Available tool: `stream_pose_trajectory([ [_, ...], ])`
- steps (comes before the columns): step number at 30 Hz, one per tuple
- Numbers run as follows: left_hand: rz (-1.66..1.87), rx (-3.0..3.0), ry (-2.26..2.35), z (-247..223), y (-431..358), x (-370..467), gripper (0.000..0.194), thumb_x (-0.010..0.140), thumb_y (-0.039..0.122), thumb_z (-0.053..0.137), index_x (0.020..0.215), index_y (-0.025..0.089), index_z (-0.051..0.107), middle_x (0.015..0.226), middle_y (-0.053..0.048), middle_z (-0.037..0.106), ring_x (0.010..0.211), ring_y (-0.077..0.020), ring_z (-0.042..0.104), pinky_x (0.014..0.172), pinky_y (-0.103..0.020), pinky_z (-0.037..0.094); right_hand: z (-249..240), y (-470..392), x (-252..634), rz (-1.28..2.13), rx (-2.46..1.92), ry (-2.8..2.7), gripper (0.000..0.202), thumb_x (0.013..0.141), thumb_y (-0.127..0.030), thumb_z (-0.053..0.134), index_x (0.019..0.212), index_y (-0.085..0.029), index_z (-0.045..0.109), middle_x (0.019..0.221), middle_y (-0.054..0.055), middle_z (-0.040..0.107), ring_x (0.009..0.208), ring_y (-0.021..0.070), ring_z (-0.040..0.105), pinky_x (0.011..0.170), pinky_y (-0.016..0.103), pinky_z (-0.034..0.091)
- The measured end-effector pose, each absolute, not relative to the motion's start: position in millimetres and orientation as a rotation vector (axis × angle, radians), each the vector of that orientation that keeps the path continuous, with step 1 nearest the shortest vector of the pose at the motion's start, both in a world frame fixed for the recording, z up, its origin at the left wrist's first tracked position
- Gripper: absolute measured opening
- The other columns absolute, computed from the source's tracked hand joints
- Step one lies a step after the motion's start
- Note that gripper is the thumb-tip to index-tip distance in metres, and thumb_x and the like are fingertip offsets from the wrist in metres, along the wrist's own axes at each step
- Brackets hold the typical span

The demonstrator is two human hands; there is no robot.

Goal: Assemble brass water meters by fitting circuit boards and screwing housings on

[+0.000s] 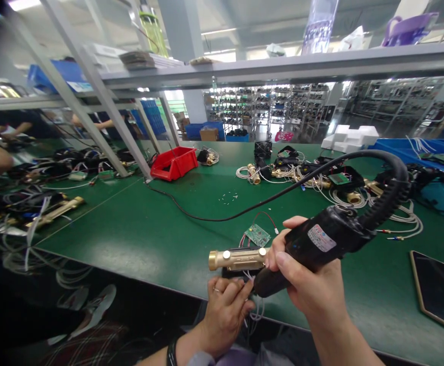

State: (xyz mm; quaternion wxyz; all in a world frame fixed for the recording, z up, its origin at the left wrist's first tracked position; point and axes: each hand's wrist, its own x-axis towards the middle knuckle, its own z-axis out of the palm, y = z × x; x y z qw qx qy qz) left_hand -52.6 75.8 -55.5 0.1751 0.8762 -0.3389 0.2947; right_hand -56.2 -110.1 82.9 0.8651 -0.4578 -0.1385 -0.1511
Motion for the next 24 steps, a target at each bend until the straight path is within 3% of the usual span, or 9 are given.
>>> stream_pose_trajectory([
  [11,0.848,2.475,-0.969,-61.0,76.0,-50.6,0.037,0.090,0.044,0.054,0.120,0.024,0.058,0.092,-0.002,0.065,0.090,-0.0197,0.051,0.083,-0.041,0.030,83.5,-111.4,-56.1,-0.303,-0.939,-0.280,0.035,0.078,-0.017,0.063,0.108,-0.028,0.049,0.065,-0.003,0.054,0.058,0.0131,0.050,0.062,0.031,0.042],
  [17,0.834,2.456,-0.972,-56.3,76.1,-52.6,0.038,0.092,0.046,0.048,0.121,0.023,0.058,0.096,-0.004,0.065,0.091,-0.0211,0.052,0.084,-0.042,0.030,84.0,-113.9,-55.6,-0.320,-0.972,-0.305,0.035,0.079,-0.016,0.062,0.109,-0.028,0.048,0.066,-0.003,0.055,0.059,0.0137,0.051,0.062,0.032,0.043],
  [24,0.816,2.471,-0.938,-47.7,73.1,-54.3,0.027,0.089,0.029,0.056,0.116,0.025,0.060,0.092,-0.002,0.064,0.088,-0.0197,0.053,0.081,-0.041,0.030,83.2,-107.0,-57.1,-0.346,-1.121,-0.340,0.034,0.080,-0.017,0.063,0.109,-0.027,0.048,0.069,-0.002,0.057,0.060,0.0152,0.054,0.063,0.035,0.045],
])
